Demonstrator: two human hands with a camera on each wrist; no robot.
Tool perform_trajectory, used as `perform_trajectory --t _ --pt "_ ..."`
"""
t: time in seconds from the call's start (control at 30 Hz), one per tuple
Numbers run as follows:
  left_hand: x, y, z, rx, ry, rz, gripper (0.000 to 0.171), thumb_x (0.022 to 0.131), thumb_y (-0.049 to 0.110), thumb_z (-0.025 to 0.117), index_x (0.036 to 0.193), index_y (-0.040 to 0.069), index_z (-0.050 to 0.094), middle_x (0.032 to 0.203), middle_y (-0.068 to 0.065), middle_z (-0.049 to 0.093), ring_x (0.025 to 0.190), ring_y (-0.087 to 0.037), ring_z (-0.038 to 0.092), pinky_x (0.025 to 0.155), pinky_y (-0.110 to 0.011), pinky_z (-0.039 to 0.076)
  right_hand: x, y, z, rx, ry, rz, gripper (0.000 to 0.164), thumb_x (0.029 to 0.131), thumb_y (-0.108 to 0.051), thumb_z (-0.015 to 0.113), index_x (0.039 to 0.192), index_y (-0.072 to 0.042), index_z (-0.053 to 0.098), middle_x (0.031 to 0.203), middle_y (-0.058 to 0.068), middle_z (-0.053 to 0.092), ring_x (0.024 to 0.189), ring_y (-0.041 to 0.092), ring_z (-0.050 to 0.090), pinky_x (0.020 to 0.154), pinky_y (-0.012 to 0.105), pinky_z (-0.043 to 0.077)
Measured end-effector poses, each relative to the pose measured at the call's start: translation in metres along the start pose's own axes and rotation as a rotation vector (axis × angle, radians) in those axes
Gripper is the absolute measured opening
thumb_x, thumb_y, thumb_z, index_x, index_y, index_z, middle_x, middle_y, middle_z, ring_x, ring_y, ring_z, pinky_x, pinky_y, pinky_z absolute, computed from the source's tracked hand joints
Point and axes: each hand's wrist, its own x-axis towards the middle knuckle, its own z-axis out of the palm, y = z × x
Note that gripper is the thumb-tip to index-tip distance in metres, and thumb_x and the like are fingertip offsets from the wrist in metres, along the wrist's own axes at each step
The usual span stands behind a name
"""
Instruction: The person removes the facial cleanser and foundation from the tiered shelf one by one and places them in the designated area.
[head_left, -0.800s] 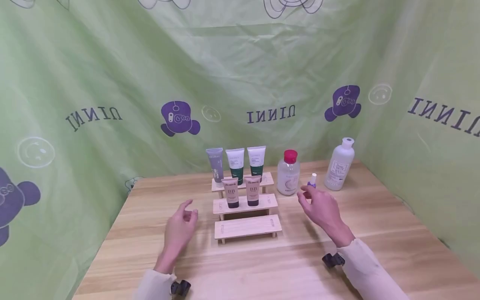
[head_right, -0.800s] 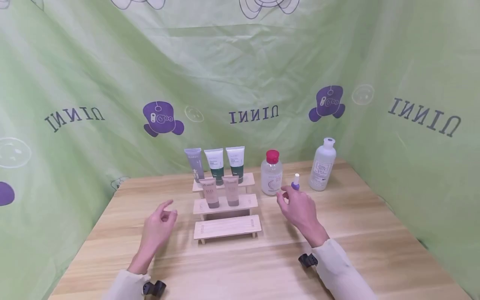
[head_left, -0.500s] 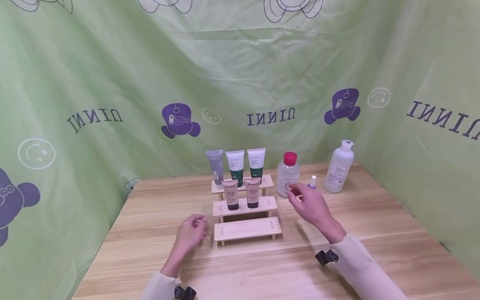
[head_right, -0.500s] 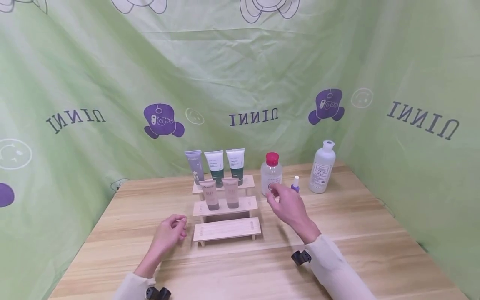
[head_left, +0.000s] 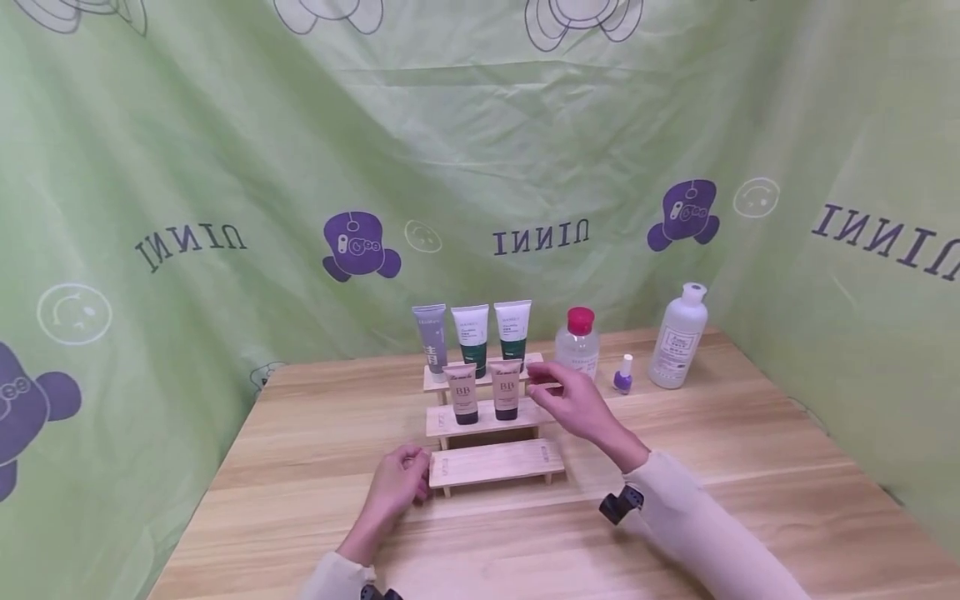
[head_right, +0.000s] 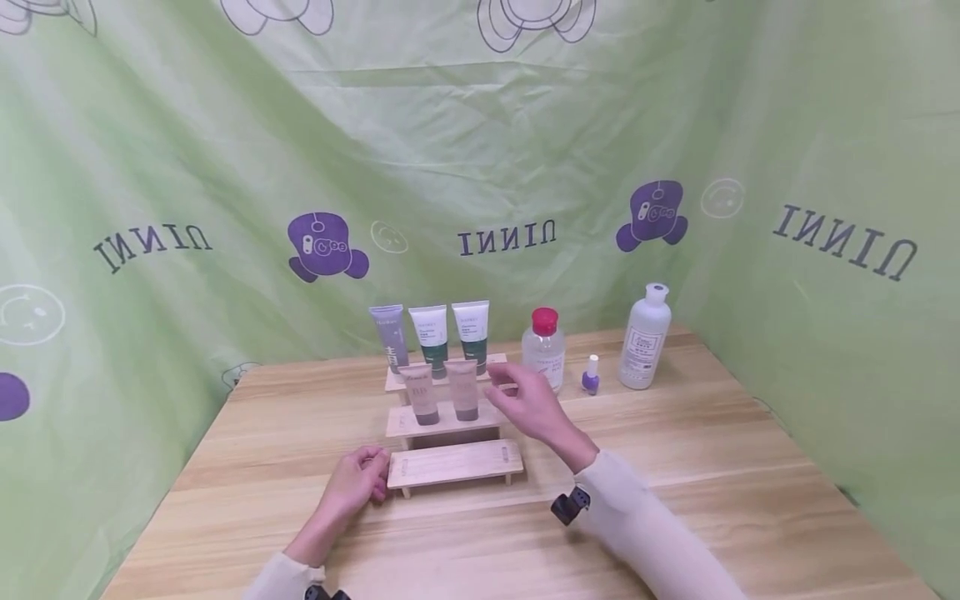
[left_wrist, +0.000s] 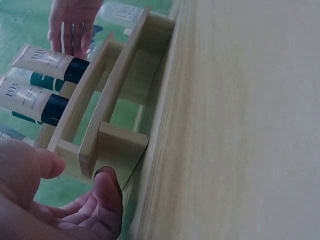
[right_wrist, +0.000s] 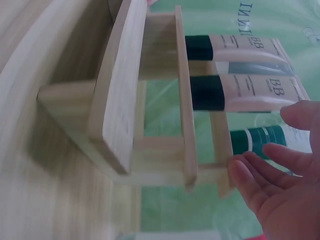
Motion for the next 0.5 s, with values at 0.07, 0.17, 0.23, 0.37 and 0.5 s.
perform_trajectory --t 0.07,0.17,0.23,0.37,0.5 --pt "-0.001 -0.002 0.002 -0.022 -0.015 0.000 0.034 0.099 0.023 0.055 0.117 -0.006 0.061 0.069 -0.006 0.063 0.052 -0.017 0.059 0.050 -0.030 0.051 0.001 0.000 0.005 0.022 -0.007 0.018 0.035 0.092 -0.011 0.067 0.123 0.003 0.061 0.117 0.022 0.066 0.105 0.037 0.065 0.088 0.042 0.056" --pt "-0.003 -0.003 0.005 -0.042 -0.034 -0.005 0.033 0.099 0.023 0.055 0.114 -0.006 0.062 0.066 -0.006 0.063 0.050 -0.016 0.058 0.049 -0.029 0.051 0.001 -0.001 0.012 0.050 -0.016 0.052 0.035 0.092 -0.014 0.067 0.124 0.000 0.062 0.118 0.018 0.066 0.106 0.035 0.065 0.088 0.041 0.056" --pt "-0.004 -0.004 0.007 -0.048 -0.040 -0.013 0.033 0.099 0.022 0.055 0.114 -0.006 0.062 0.066 -0.006 0.063 0.050 -0.015 0.058 0.048 -0.028 0.050 0.001 -0.002 0.016 0.058 -0.023 0.065 0.034 0.092 -0.016 0.068 0.123 -0.002 0.062 0.118 0.016 0.067 0.104 0.032 0.065 0.087 0.041 0.056" --pt "-0.005 -0.004 0.008 -0.053 -0.044 -0.019 0.036 0.099 0.023 0.056 0.118 -0.007 0.059 0.068 -0.006 0.064 0.051 -0.015 0.058 0.049 -0.029 0.051 0.002 -0.005 0.022 0.047 -0.026 0.069 0.033 0.092 -0.018 0.068 0.122 -0.005 0.063 0.115 0.014 0.067 0.102 0.031 0.065 0.086 0.040 0.056" --pt "-0.003 -0.003 0.007 -0.062 -0.057 -0.014 0.039 0.099 0.024 0.056 0.120 -0.008 0.058 0.069 -0.007 0.064 0.052 -0.014 0.058 0.049 -0.029 0.053 0.005 -0.007 0.026 0.054 -0.013 0.064 0.031 0.092 -0.017 0.068 0.120 -0.005 0.064 0.111 0.014 0.068 0.099 0.031 0.066 0.085 0.039 0.057"
